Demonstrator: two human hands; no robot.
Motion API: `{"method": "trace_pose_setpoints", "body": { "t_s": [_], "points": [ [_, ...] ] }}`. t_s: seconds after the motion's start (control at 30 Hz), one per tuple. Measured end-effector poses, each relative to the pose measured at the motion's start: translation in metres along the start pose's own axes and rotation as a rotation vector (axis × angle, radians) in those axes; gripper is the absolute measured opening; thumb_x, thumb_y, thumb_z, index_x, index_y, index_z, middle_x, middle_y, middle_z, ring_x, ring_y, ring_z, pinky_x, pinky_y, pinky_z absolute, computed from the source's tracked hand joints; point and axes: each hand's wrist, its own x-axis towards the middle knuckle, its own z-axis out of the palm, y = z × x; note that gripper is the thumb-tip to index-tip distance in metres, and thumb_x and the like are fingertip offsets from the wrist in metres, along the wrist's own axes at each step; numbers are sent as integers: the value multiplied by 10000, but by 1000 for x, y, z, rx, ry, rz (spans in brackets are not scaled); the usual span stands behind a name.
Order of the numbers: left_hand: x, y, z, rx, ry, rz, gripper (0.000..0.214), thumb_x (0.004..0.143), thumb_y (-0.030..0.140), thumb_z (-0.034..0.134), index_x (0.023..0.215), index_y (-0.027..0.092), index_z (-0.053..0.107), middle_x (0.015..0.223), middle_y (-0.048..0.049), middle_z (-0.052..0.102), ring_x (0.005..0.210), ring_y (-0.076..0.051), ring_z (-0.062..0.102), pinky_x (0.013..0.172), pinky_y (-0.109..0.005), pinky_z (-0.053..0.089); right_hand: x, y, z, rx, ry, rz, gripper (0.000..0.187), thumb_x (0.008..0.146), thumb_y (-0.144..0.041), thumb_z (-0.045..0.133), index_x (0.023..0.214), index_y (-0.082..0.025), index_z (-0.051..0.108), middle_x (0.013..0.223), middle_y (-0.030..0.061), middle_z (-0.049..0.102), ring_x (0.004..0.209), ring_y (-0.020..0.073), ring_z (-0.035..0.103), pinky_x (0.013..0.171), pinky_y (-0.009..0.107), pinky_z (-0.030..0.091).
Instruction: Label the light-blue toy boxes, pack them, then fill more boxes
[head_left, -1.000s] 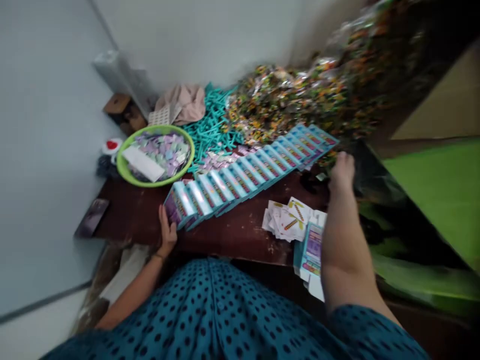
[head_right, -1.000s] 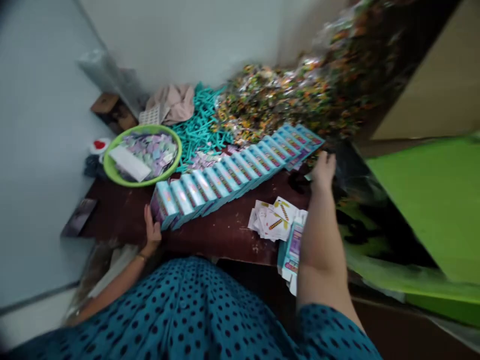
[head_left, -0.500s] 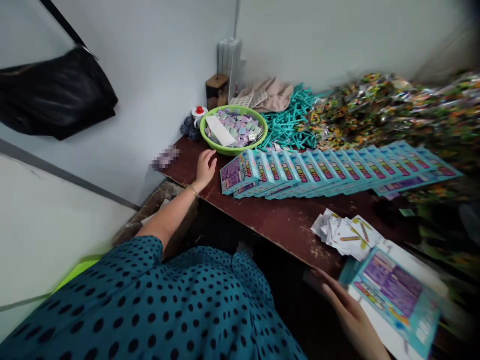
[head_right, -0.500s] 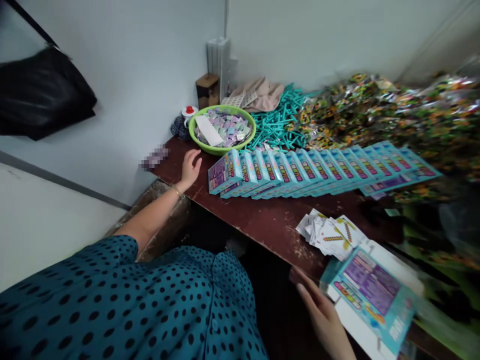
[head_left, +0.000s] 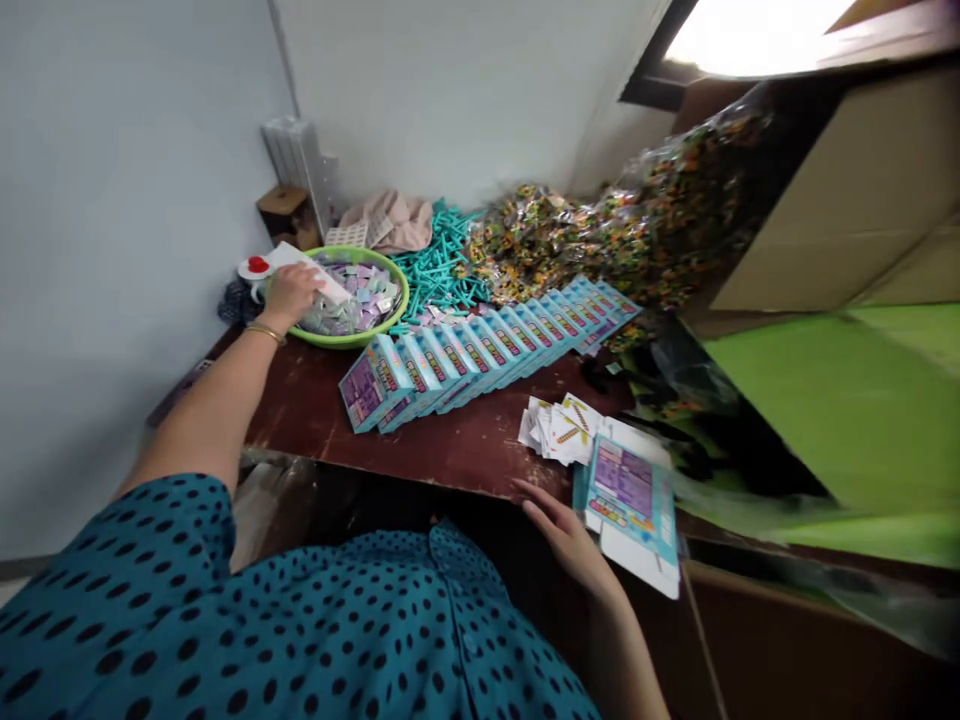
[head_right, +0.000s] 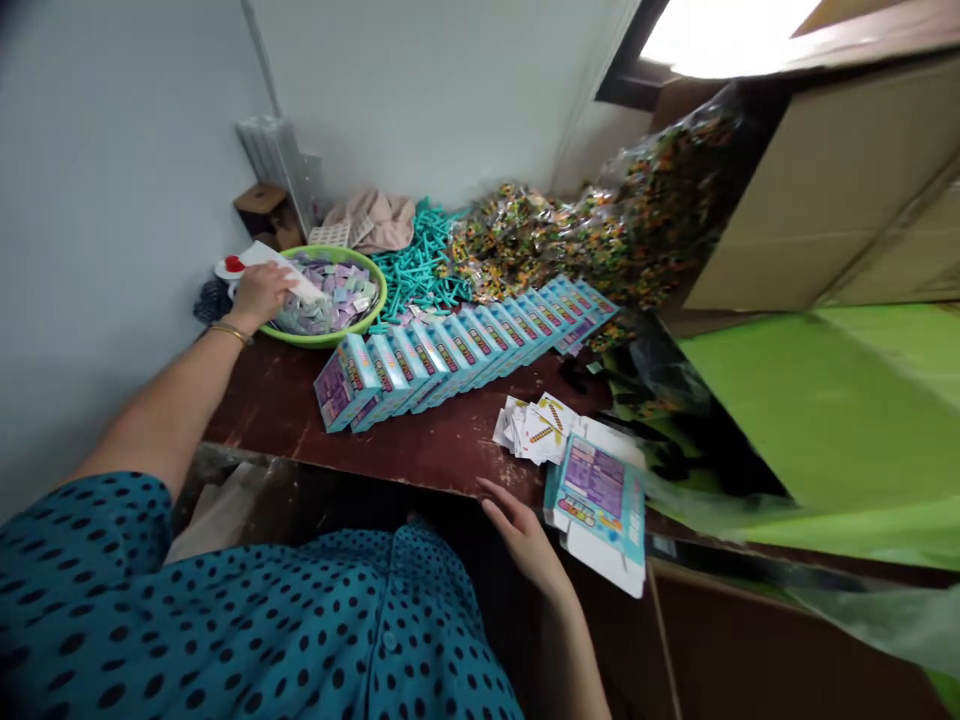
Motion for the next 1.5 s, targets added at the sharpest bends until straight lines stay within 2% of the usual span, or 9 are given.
{"method": "trace_pose_setpoints", "body": {
  "t_s": [0.13,0.27,0.47,0.57,0.7,0.9,1.03,1.27,1.5],
  "points": [
    [-16,32,-37,-254,341,-156,506,1125,426,329,1124,3,605,1325,-110,708,1375,-266,578,1222,-478,410,29,-7,7,-20,-18,-74,530,875,-680,671,1284,-354,759,1387,41,713,1376,350,616,1243,562,411],
    [-99,75,-46,-462,426,-236,472,1062,521,512,1241,95,610,1260,-150,748,1180,-242,723,1042,-426,583,58,-50,38,26,-110,-240,474,921,-637,639,1279,-346,745,1377,49,716,1342,325,641,1226,540,447],
    [-246,147,-3,-917,375,-543,482,846,584,777,1107,183,713,1069,-96,788,1032,-250,752,917,-396,600,83,-121,126,63,-35,-598,508,895,-590,688,1312,-299,691,1484,85,626,1429,315,546,1231,519,432],
    [-286,163,3,-712,340,-601,449,813,606,786,933,176,734,853,-38,756,794,-189,697,725,-309,544,88,-125,165,154,-169,-565,374,886,-620,678,953,-259,752,1159,87,765,1187,304,691,1141,507,508],
    [-303,164,-7,-337,48,-526,490,791,582,812,614,169,617,581,27,553,593,-124,514,577,-263,398,84,-119,187,358,-323,-455,415,839,-603,746,1036,-238,749,1114,60,778,1067,267,717,997,450,585],
    [-336,168,12,-764,-28,-659,782,751,625,850,1387,241,604,1318,-119,677,1124,-243,678,986,-354,520,84,-103,178,730,213,-317,403,739,-531,855,957,-216,727,954,7,773,837,178,703,808,325,594],
    [-372,173,39,-1165,-260,-1068,679,800,557,824,1320,156,652,1244,-171,733,1199,-322,684,1056,-474,523,73,-70,167,866,476,-280,469,717,-549,864,1012,-228,693,1015,16,757,898,167,707,862,310,589],
    [-337,161,41,-1005,-38,-851,732,609,280,963,1270,180,664,1135,-61,795,949,-204,752,846,-274,592,40,-29,101,427,292,-445,707,885,-597,727,1503,-343,496,1460,72,628,1320,261,625,1114,445,526],
    [-329,151,43,-705,118,-679,723,754,503,869,1374,199,656,815,-19,789,644,-148,696,615,-225,533,30,-21,74,219,6,-413,472,831,-494,824,1250,-284,770,1323,64,726,1230,275,672,1105,451,528]
  ]
}}
